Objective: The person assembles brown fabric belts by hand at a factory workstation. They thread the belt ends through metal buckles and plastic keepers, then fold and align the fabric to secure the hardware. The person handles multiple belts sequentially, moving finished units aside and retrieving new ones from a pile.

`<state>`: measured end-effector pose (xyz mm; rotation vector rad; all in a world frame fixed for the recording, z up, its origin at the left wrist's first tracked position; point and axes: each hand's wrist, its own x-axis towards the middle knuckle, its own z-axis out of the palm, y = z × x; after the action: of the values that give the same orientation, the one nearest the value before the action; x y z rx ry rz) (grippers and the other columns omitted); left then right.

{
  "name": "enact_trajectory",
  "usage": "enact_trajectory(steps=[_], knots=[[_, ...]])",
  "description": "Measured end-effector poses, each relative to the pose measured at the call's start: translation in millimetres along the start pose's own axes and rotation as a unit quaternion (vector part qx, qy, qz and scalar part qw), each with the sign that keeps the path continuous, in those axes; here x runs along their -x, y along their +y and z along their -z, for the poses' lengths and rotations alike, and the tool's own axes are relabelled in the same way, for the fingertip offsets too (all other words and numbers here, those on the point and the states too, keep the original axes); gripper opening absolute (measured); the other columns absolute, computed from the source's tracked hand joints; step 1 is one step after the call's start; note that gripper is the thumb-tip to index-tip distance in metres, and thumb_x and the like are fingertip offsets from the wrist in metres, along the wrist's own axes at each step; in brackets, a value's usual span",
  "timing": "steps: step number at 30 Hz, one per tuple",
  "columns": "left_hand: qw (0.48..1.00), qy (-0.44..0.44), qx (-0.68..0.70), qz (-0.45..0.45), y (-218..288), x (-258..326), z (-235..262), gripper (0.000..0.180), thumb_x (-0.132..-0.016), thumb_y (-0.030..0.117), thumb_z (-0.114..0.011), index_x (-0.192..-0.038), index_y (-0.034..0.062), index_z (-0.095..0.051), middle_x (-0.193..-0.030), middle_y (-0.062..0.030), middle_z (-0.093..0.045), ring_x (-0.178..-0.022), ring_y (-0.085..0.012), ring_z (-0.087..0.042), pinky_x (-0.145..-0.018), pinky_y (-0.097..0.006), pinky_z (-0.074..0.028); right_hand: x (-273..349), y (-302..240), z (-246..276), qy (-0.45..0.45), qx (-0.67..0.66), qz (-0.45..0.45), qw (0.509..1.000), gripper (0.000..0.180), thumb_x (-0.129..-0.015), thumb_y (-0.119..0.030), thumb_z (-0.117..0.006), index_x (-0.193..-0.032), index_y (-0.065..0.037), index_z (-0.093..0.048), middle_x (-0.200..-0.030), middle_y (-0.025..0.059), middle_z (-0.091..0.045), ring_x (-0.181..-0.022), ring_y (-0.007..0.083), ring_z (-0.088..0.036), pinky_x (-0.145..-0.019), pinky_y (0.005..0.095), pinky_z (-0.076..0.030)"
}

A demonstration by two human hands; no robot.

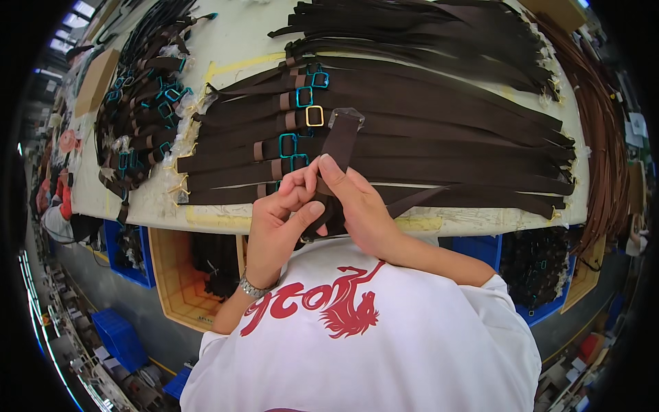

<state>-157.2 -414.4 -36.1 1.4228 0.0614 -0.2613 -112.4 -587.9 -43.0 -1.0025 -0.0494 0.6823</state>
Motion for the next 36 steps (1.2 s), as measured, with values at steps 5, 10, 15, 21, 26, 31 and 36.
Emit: enact_trajectory(steps=[5, 10, 15, 21, 26, 31, 36], knots=[[0.999, -0.034, 0.018, 0.01, 7, -10, 2, 0.015, -0.104, 0.008, -0.072, -0.11, -0.0059, -0.076, -0.091, -0.0044, -0.077, -0.074, -0.011, -0.07, -0.07, -0.026, -0.055, 1, -13, -8, -0.002, 0.021, 0.034, 0.999, 0.037, -0.115, -0.045, -0.052, -0.107, -0.01, -0.063, -0.129, 0.0131, -0.072, -0.113, 0.016, -0.067, -0.062, 0.0249, -0.051], [0.998, -0.046, 0.039, 0.001, 6, -13, 3, 0.017, -0.103, 0.008, -0.074, -0.112, -0.0055, -0.077, -0.091, -0.0052, -0.077, -0.074, -0.0109, -0.071, -0.068, -0.026, -0.055, -1, -35, -3, -0.057, 0.071, 0.024, 0.996, 0.028, -0.112, -0.035, -0.057, -0.106, -0.01, -0.066, -0.137, 0.0166, -0.072, -0.129, 0.0186, -0.063, -0.062, 0.0249, -0.05], [0.99, 0.052, -0.058, -0.119, 5, -12, -13, 0.014, -0.102, 0.008, -0.075, -0.11, -0.0036, -0.079, -0.092, -0.0073, -0.079, -0.074, -0.0114, -0.072, -0.064, -0.026, -0.055, 3, -35, -12, -0.045, 0.035, 0.03, 0.998, 0.029, -0.113, -0.035, -0.057, -0.111, -0.008, -0.068, -0.139, 0.0151, -0.071, -0.133, 0.0183, -0.06, -0.077, 0.0284, -0.053], [0.914, 0.109, -0.279, -0.273, -26, -21, 1, 0.018, -0.089, 0.008, -0.084, -0.105, 0.0004, -0.081, -0.093, -0.0094, -0.079, -0.077, -0.0232, -0.072, -0.068, -0.033, -0.056, 0, 4, 3, -0.014, -0.028, -0.002, 0.999, 0.043, -0.116, -0.043, -0.051, -0.135, -0.009, -0.071, -0.139, 0.0037, -0.071, -0.116, 0.0098, -0.061, -0.096, 0.0284, -0.046], [0.863, 0.083, -0.401, -0.294, -5, -9, 8, 0.022, -0.083, 0.01, -0.086, -0.102, 0.0027, -0.078, -0.091, -0.0112, -0.076, -0.08, -0.0313, -0.07, -0.072, -0.039, -0.055, 0, -7, -6, -0.026, -0.059, -0.026, 0.998, 0.045, -0.118, -0.038, -0.046, -0.141, -0.005, -0.065, -0.139, 0.0101, -0.069, -0.129, 0.0194, -0.062, -0.11, 0.0355, -0.046], [0.832, 0.026, -0.453, -0.318, 6, -14, 13, 0.02, -0.086, 0.005, -0.084, -0.103, 0.0021, -0.075, -0.084, -0.0107, -0.073, -0.073, -0.0305, -0.07, -0.065, -0.039, -0.054, -6, -4, -7, -0.015, -0.006, 0.041, 0.999, 0.046, -0.118, -0.041, -0.046, -0.133, -0.002, -0.066, -0.138, 0.0134, -0.07, -0.128, 0.0219, -0.064, -0.113, 0.037, -0.048], [0.786, 0.025, -0.49, -0.377, -4, -26, 15, 0.015, -0.086, 0.007, -0.084, -0.093, 0.004, -0.071, -0.072, -0.0074, -0.066, -0.062, -0.0267, -0.066, -0.059, -0.037, -0.052, -3, -1, -3, -0.013, -0.046, 0.017, 0.999, 0.048, -0.119, -0.044, -0.046, -0.127, -0.002, -0.068, -0.137, 0.0121, -0.071, -0.127, 0.0187, -0.064, -0.112, 0.0348, -0.048]])
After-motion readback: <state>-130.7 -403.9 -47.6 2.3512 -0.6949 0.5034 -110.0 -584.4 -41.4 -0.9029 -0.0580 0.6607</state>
